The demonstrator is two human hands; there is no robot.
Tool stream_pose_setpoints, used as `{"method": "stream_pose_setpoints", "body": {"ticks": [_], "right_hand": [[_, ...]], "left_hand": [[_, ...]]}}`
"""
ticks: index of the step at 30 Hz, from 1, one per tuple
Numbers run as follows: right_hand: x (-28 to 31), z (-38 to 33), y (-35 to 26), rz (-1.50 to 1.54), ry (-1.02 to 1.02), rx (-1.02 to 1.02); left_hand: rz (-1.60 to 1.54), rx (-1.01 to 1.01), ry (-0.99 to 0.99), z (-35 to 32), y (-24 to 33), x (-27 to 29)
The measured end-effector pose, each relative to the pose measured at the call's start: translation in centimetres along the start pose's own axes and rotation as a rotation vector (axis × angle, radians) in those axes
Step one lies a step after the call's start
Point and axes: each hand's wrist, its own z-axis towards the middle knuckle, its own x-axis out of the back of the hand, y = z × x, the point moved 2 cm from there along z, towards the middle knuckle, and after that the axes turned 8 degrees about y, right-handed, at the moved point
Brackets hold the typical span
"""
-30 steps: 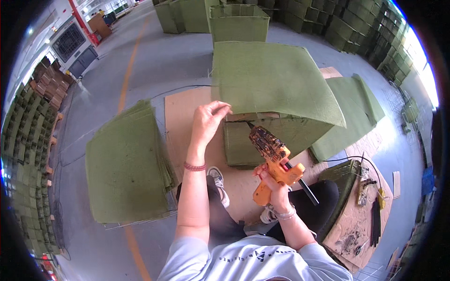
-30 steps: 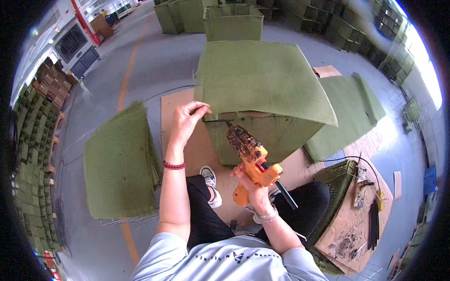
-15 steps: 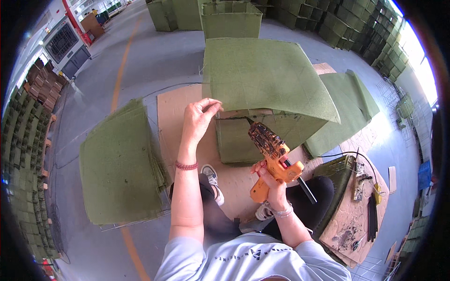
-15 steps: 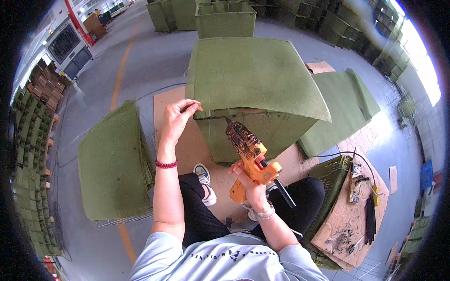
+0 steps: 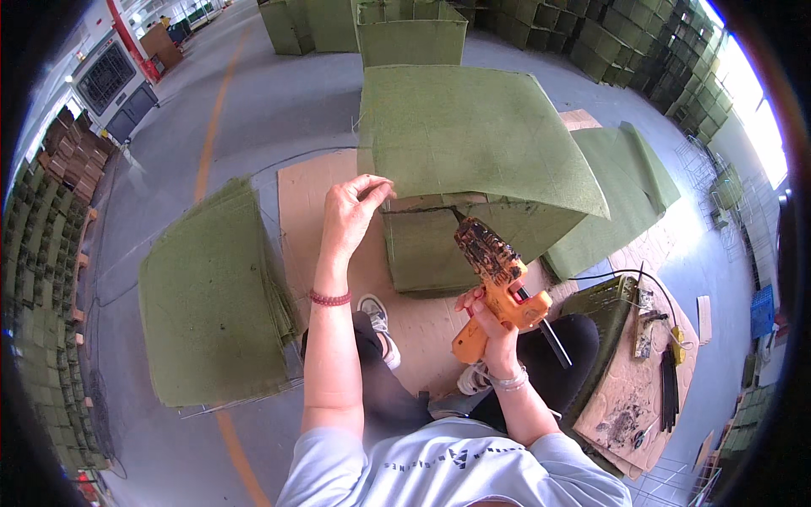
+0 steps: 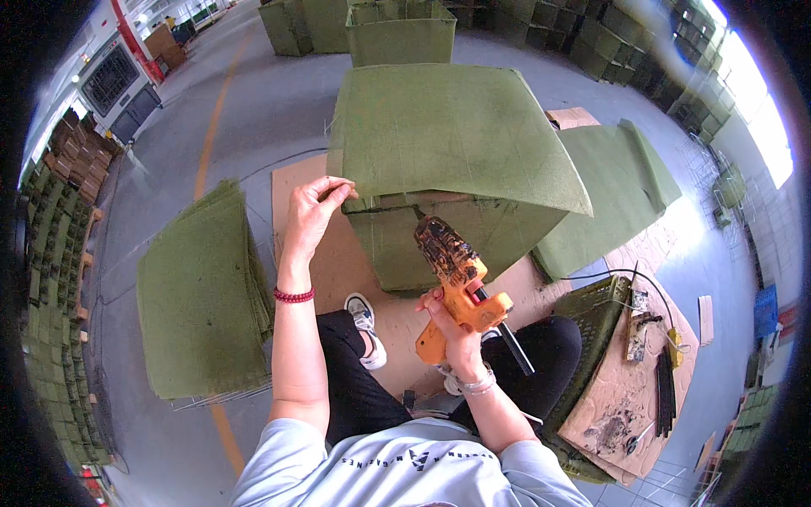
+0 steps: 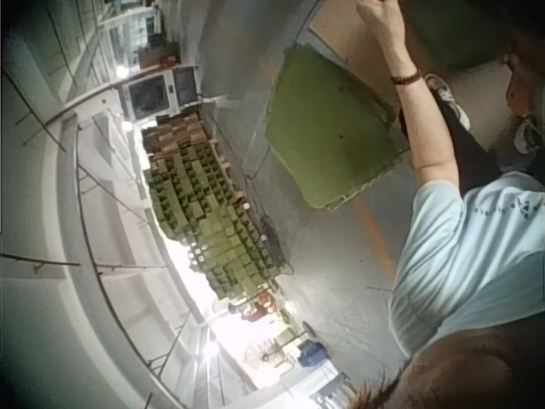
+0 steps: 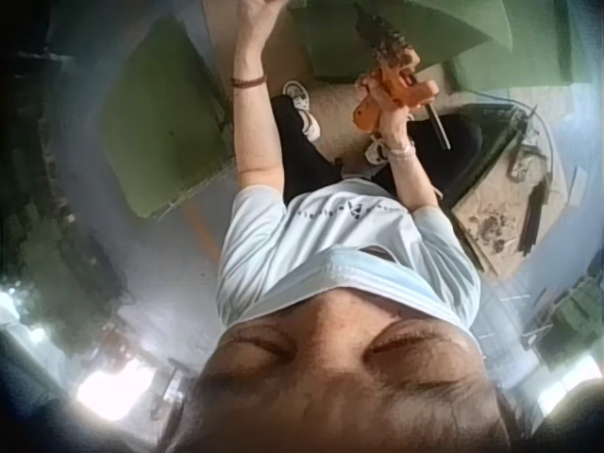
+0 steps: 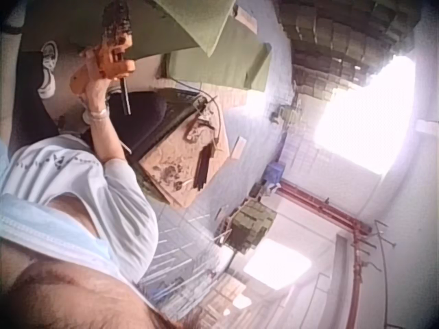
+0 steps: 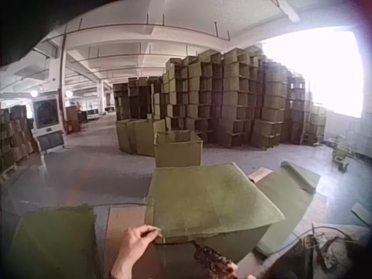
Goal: Assembling large green foam or plastic storage containers using a hot glue gun to seal the edges.
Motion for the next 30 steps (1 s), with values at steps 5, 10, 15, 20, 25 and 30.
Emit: {"method": "stream_pose_setpoints", "body": {"ticks": [5,10,15,20,25,30], "right_hand": [[0.2,0.2,-0.2,-0.002,0.007,0.03],[0.6,0.4,-0.3,-0.009,0.016,0.028],[1.0,0.3,-0.4,-0.01,0.027,0.021],[1.1,0.4,-0.8,0.027,0.054,0.042],[0.9,0.2,-1.2,0.034,0.088,0.058],[1.5,0.3,-0.9,-0.015,0.1,0.05]], "left_hand": [[0.013,0.003,-0.008,0.0,0.1,0.0],[0.022,0.011,-0.008,0.1,0.2,-0.1],[0.009,0.019,-0.014,0.1,0.3,0.0],[-0.003,0.027,-0.017,0.1,0.2,0.0],[-0.004,0.003,-0.016,0.2,0.0,0.0],[-0.008,0.0,0.0,0.2,0.1,-0.1]]}}
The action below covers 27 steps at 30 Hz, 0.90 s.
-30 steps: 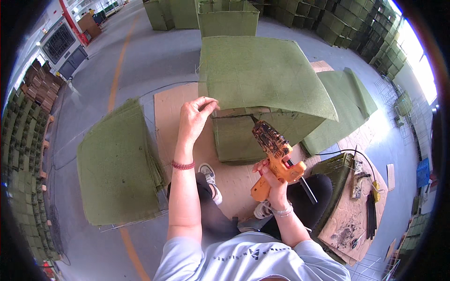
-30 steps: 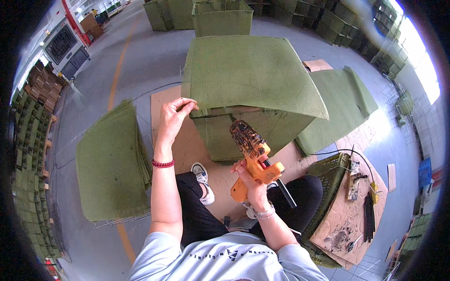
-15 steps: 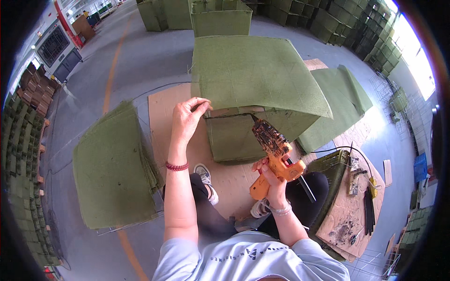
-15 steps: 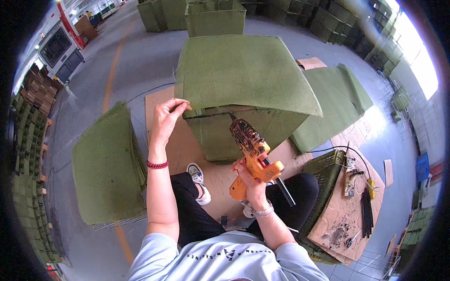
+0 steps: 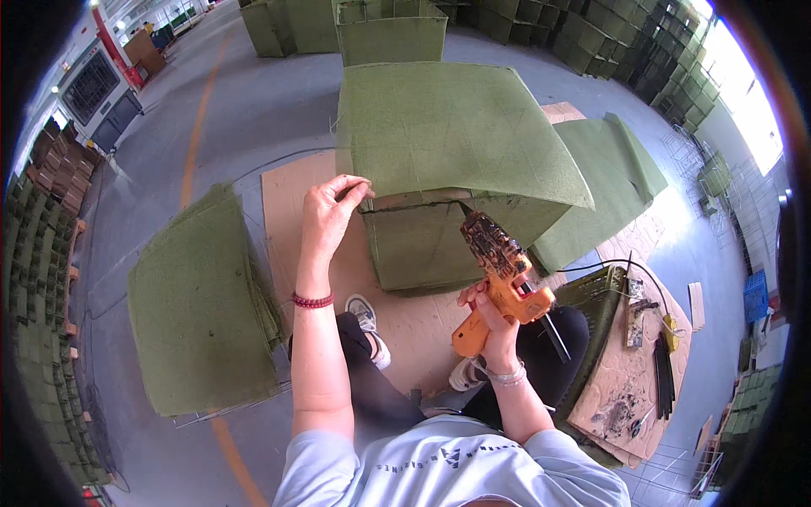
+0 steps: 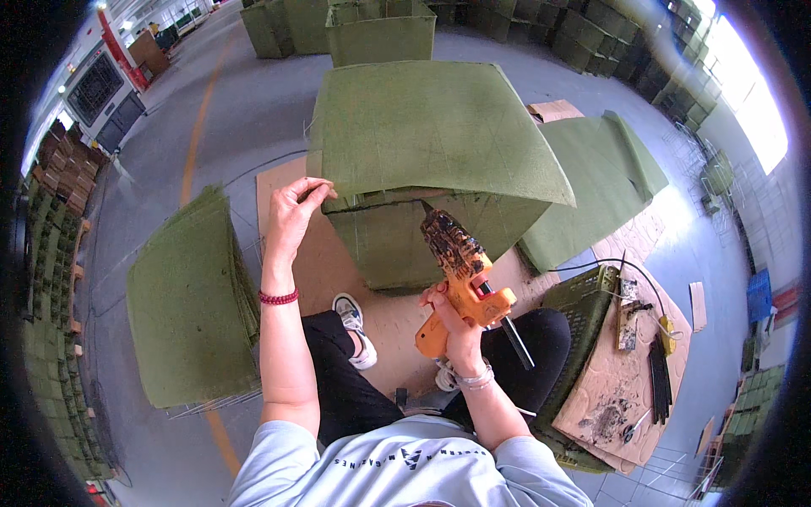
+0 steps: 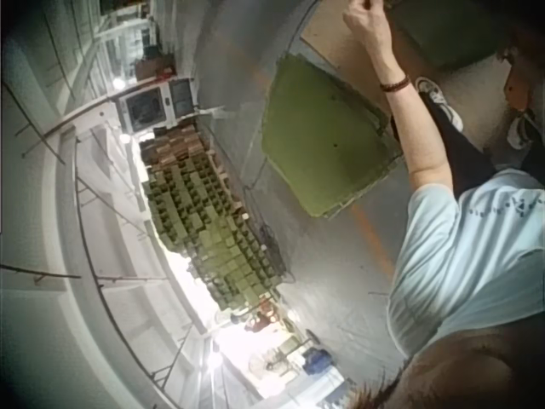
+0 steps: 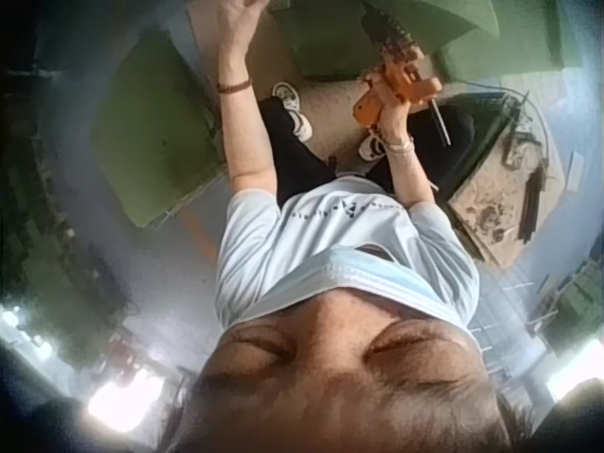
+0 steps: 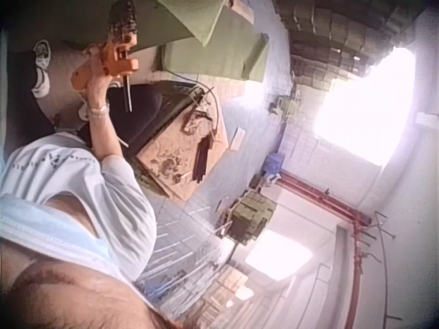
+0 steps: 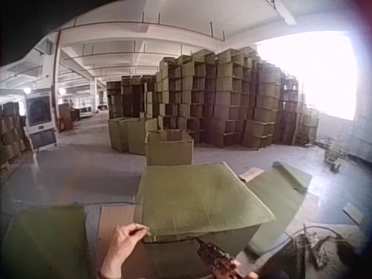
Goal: Assembling large green foam or plastic storage containers using a hot glue gun to seal the edges.
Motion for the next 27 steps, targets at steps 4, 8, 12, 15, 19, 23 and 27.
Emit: {"method": "stream_pose_setpoints", "body": {"ticks": [4,8,12,15,19,23,27], "right_hand": [[-0.5,-0.1,0.1,0.011,-0.025,-0.016],[-1.2,-0.3,0.2,-0.01,-0.039,-0.04],[-1.3,-0.3,0.6,0.018,-0.071,-0.04],[-1.0,-0.3,0.6,0.022,-0.067,-0.043],[-0.6,-0.2,0.7,0.025,-0.065,-0.049],[-1.0,-0.3,0.9,-0.007,-0.064,-0.071],[-1.6,-0.5,0.8,0.026,-0.084,-0.062]], "left_hand": [[0.001,0.015,-0.009,0.1,0.4,0.1],[0.02,0.028,-0.009,0.0,0.4,0.1],[0.019,0.021,-0.008,0.1,0.2,0.3],[0.01,0.023,-0.012,0.1,0.1,0.6],[0.005,0.009,-0.004,0.0,0.4,0.2],[0.016,0.026,0.0,-0.1,0.2,0.0],[0.028,0.032,-0.007,0.0,0.4,0.2]]}}
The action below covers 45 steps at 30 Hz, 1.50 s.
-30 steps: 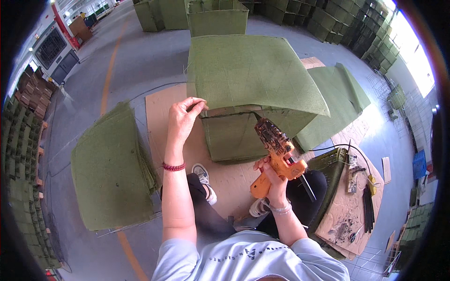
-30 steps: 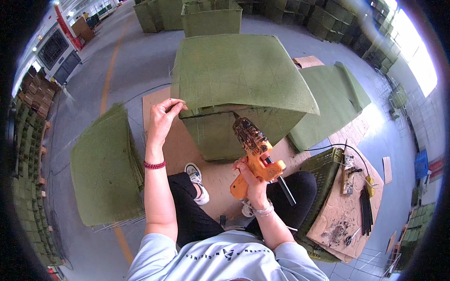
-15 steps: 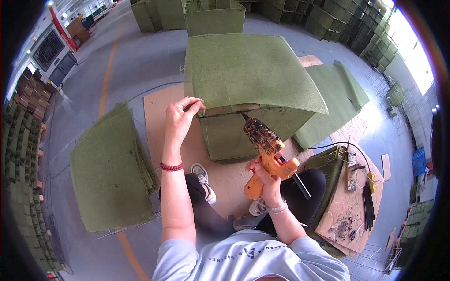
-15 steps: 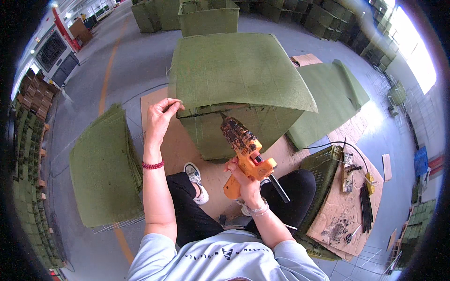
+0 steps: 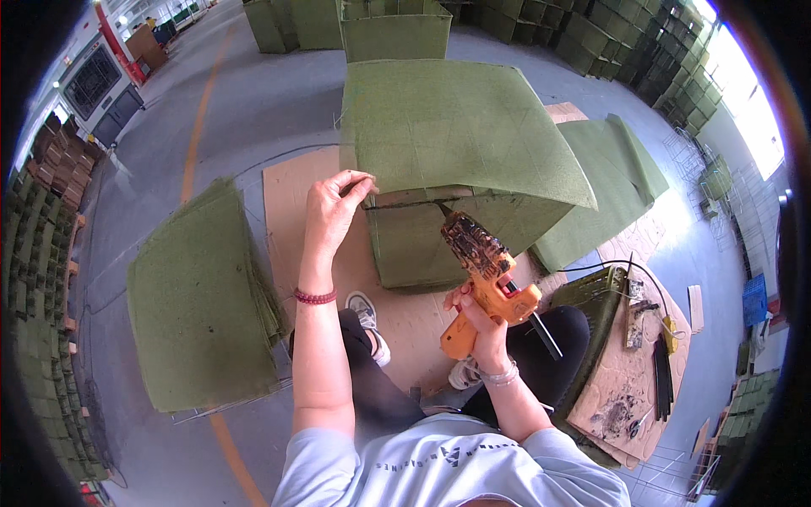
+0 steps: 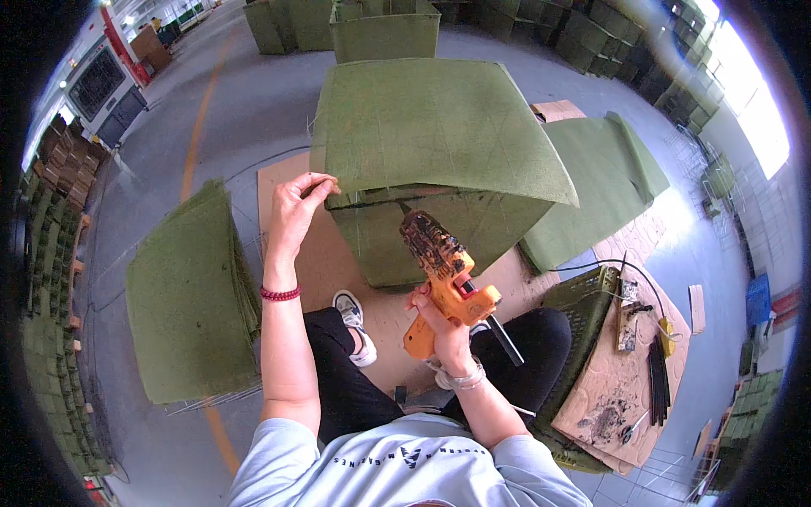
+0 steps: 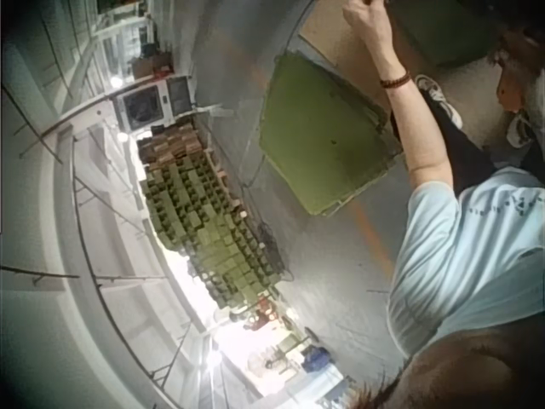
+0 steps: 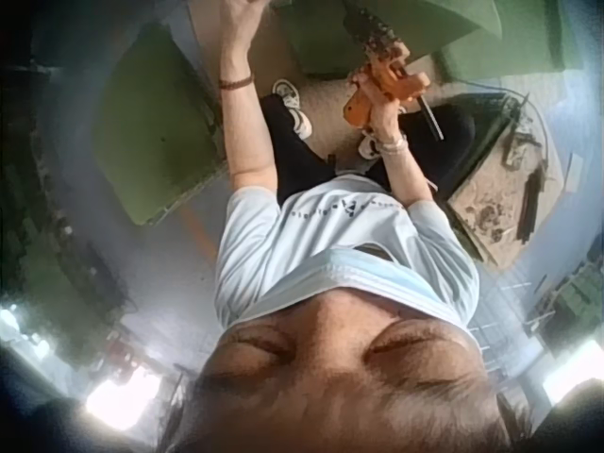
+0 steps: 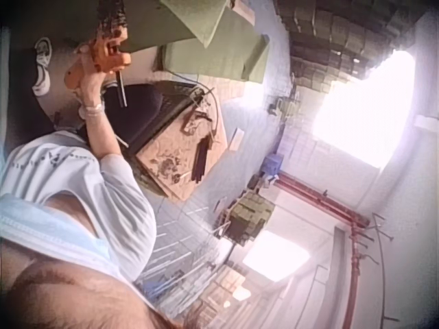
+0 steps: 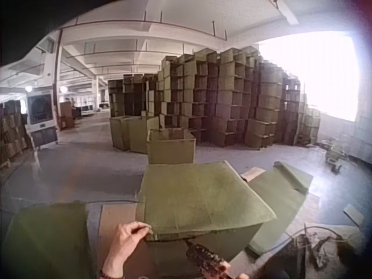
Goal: Assembling large green foam or plastic storage containers using a hot glue gun to seal the edges.
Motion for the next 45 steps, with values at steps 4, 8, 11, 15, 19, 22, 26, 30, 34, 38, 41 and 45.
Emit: {"method": "stream_pose_setpoints", "body": {"ticks": [4,8,11,15,19,22,26,30,34,38,41,45], "right_hand": [[-0.5,-0.2,0.1,-0.054,-0.031,-0.032],[-0.7,-0.2,0.5,-0.023,-0.056,-0.05],[-0.8,-0.4,0.6,-0.042,-0.059,-0.075],[-0.6,-0.3,1.0,-0.055,-0.075,-0.063],[-0.8,-0.3,0.8,-0.033,-0.081,-0.046],[-0.8,-0.2,0.3,-0.056,-0.005,-0.024],[0.0,0.1,-0.3,-0.036,0.038,-0.007],[0.7,0.1,-0.6,-0.015,0.05,0.021],[1.0,0.2,-1.1,-0.03,0.078,0.033],[1.3,0.3,-1.3,-0.03,0.102,0.037],[1.8,0.4,-1.3,-0.036,0.097,0.063],[2.6,0.3,-1.3,-0.016,0.084,0.059]], "left_hand": [[-0.015,-0.005,0.002,-0.1,0.1,-0.1],[0.005,-0.015,0.015,-0.3,0.0,-0.6],[-0.005,-0.011,0.012,-0.4,-0.1,-0.7],[-0.008,-0.008,0.008,-0.4,-0.2,-0.8],[-0.015,-0.016,0.005,-0.3,0.1,-0.5],[-0.025,-0.039,0.007,-0.2,-0.2,-0.2],[-0.01,-0.024,0.005,-0.3,0.1,-0.5],[-0.005,-0.015,0.004,-0.3,-0.1,-0.6],[-0.017,-0.019,0.004,-0.3,0.0,-0.7],[-0.03,-0.014,-0.002,-0.3,-0.2,-0.6],[0.012,-0.008,-0.006,-0.3,0.0,-0.6],[0.0,-0.013,-0.01,-0.3,-0.1,-0.7]]}}
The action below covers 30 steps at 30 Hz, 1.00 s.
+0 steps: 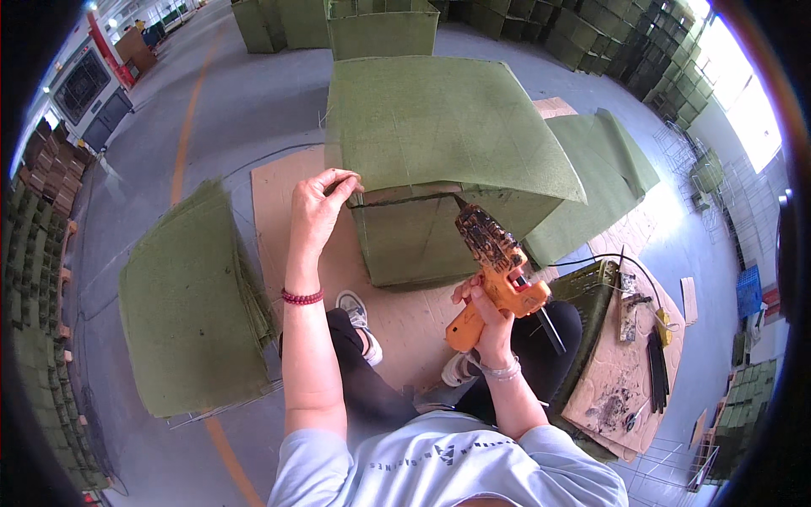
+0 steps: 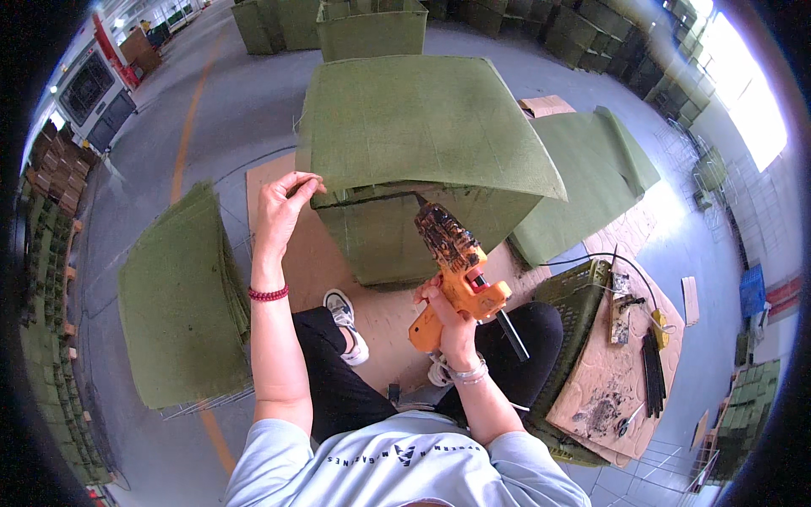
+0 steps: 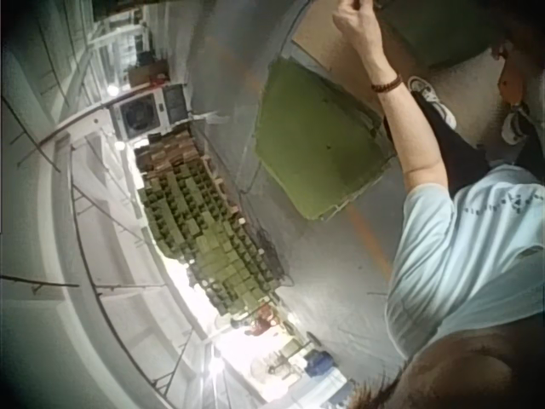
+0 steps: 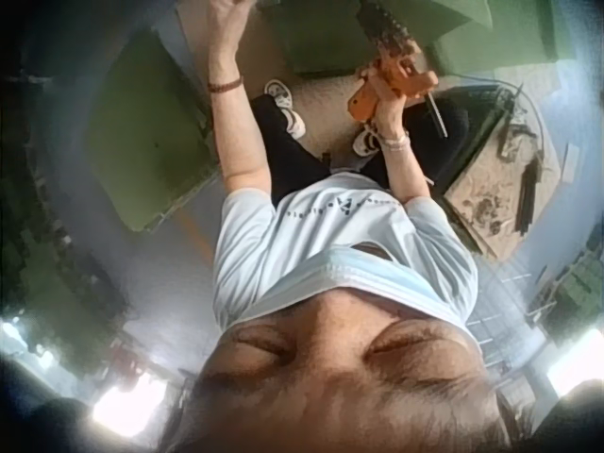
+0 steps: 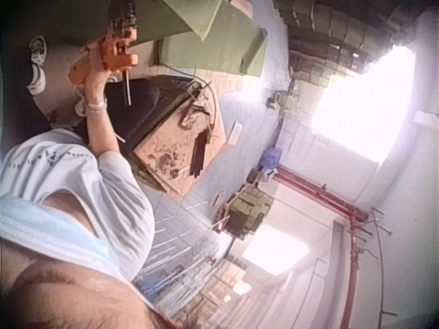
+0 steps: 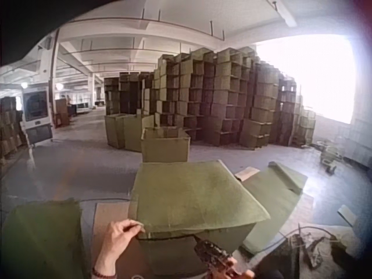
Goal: Assembling large green foam or plastic storage containers using a hot glue gun to seal the edges.
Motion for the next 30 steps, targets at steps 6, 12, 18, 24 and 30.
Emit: {"method": "stream_pose_setpoints", "body": {"ticks": [6,12,18,24,30], "right_hand": [[0.3,0.0,0.0,0.026,0.05,0.0],[0.9,0.3,-0.2,0.02,0.041,0.012],[1.3,0.5,-0.6,-0.011,0.09,0.026],[1.4,0.7,-1.0,0.018,0.088,0.054],[1.5,0.7,-1.1,0.01,0.111,0.068]], "left_hand": [[-0.005,-0.014,-0.004,0.1,-0.3,0.1],[-0.03,-0.027,0.023,0.1,-0.5,0.0],[-0.02,-0.022,0.011,0.0,0.0,0.0],[-0.009,-0.023,0.007,-0.1,0.2,-0.1],[-0.01,-0.015,0.005,0.0,0.0,0.0]]}}
